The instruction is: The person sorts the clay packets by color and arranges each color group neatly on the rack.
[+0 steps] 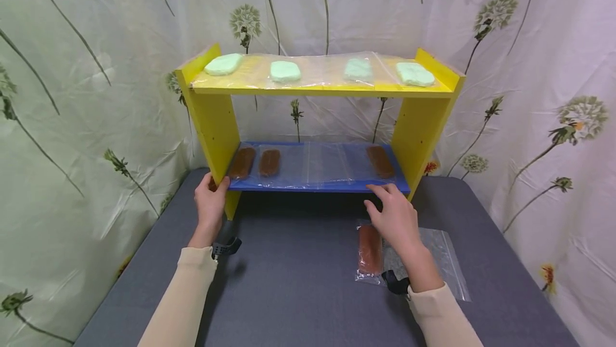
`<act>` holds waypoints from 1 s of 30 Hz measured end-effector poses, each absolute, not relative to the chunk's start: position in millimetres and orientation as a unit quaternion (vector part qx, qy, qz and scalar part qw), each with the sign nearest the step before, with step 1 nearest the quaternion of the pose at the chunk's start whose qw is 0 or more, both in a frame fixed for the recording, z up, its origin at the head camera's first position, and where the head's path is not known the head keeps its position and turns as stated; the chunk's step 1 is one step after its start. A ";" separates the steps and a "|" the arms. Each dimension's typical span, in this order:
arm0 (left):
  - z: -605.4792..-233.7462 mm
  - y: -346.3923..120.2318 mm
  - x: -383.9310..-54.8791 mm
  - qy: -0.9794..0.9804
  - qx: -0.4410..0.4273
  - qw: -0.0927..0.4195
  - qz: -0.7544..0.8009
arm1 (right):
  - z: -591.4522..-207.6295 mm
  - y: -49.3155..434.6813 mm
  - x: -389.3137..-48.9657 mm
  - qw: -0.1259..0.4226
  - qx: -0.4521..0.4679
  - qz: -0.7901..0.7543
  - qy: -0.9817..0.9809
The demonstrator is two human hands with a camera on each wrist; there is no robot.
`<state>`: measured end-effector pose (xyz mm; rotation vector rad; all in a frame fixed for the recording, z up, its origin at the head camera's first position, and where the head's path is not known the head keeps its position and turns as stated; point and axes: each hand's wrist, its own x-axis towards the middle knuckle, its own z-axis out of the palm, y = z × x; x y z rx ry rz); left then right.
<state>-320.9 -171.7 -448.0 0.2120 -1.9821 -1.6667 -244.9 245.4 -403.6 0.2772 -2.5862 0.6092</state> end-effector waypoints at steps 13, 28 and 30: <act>-446.7 -170.8 -322.9 -0.738 0.075 0.270 -0.614 | -450.9 243.4 -232.9 0.090 0.055 0.205 -0.973; -446.5 -169.2 -320.7 -0.730 0.071 0.273 -0.623 | -487.2 237.1 -230.3 0.038 0.037 0.125 -0.991; -446.3 -170.3 -320.3 -0.731 0.073 0.273 -0.621 | -488.5 234.6 -229.1 0.036 0.033 0.125 -0.991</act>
